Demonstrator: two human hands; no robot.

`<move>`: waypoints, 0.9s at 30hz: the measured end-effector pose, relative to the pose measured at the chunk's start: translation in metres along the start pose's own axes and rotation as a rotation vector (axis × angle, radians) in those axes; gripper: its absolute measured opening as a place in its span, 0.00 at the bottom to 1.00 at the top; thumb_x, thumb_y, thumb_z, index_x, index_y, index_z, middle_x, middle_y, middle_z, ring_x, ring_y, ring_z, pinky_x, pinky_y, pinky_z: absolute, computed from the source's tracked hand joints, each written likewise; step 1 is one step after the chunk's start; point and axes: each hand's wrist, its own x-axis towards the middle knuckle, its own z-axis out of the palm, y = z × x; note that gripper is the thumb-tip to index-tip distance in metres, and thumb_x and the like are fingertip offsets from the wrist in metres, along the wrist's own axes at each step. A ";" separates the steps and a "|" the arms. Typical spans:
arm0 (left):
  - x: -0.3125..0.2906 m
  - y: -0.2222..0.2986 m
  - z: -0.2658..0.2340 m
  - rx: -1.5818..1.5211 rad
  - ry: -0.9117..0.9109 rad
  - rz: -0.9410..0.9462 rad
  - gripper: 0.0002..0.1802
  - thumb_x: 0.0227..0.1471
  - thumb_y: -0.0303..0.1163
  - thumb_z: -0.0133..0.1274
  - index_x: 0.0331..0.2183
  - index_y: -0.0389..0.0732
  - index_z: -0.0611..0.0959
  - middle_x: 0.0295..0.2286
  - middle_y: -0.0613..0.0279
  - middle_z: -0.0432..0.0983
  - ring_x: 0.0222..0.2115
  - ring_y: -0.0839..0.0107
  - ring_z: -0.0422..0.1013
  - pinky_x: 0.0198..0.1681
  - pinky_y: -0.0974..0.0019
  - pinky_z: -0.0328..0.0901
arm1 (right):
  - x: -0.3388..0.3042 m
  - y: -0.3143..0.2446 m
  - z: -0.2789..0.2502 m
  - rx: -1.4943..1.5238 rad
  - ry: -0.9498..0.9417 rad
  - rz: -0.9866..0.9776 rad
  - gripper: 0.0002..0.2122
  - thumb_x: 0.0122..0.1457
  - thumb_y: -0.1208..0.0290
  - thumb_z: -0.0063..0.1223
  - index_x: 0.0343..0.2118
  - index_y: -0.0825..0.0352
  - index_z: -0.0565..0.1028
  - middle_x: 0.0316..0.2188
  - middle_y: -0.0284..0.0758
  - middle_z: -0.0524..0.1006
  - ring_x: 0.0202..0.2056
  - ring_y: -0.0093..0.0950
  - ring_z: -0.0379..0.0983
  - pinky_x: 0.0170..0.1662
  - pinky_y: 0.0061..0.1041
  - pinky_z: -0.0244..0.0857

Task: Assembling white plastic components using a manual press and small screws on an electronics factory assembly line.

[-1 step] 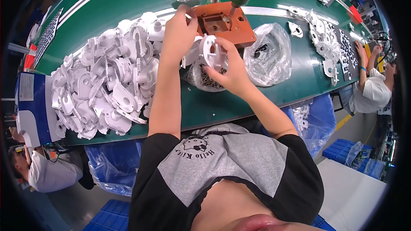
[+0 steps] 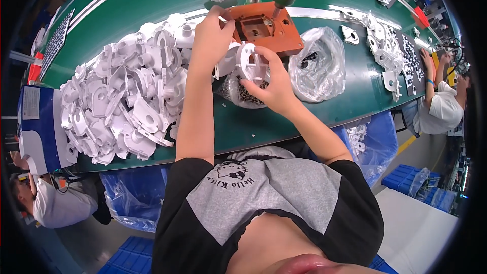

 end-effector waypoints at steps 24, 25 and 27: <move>-0.015 0.020 -0.012 -0.671 0.095 0.046 0.16 0.45 0.31 0.60 0.33 0.34 0.73 0.18 0.65 0.71 0.18 0.81 0.67 0.20 0.78 0.59 | 0.025 -0.006 0.037 -0.269 0.221 -0.365 0.35 0.42 0.76 0.65 0.52 0.65 0.55 0.52 0.50 0.60 0.53 0.44 0.61 0.51 0.37 0.60; -0.016 0.022 -0.008 -0.651 0.095 0.074 0.15 0.46 0.31 0.59 0.33 0.34 0.73 0.18 0.65 0.71 0.19 0.81 0.68 0.21 0.77 0.60 | 0.024 0.003 0.041 -0.160 0.239 -0.348 0.36 0.41 0.75 0.65 0.53 0.66 0.55 0.52 0.49 0.60 0.50 0.45 0.62 0.49 0.38 0.60; -0.017 0.022 -0.002 -0.633 0.101 0.098 0.14 0.46 0.31 0.59 0.33 0.34 0.73 0.18 0.65 0.72 0.19 0.81 0.68 0.21 0.77 0.60 | 0.022 0.011 0.044 -0.050 0.248 -0.330 0.37 0.40 0.74 0.65 0.53 0.66 0.54 0.52 0.48 0.59 0.48 0.45 0.63 0.47 0.39 0.60</move>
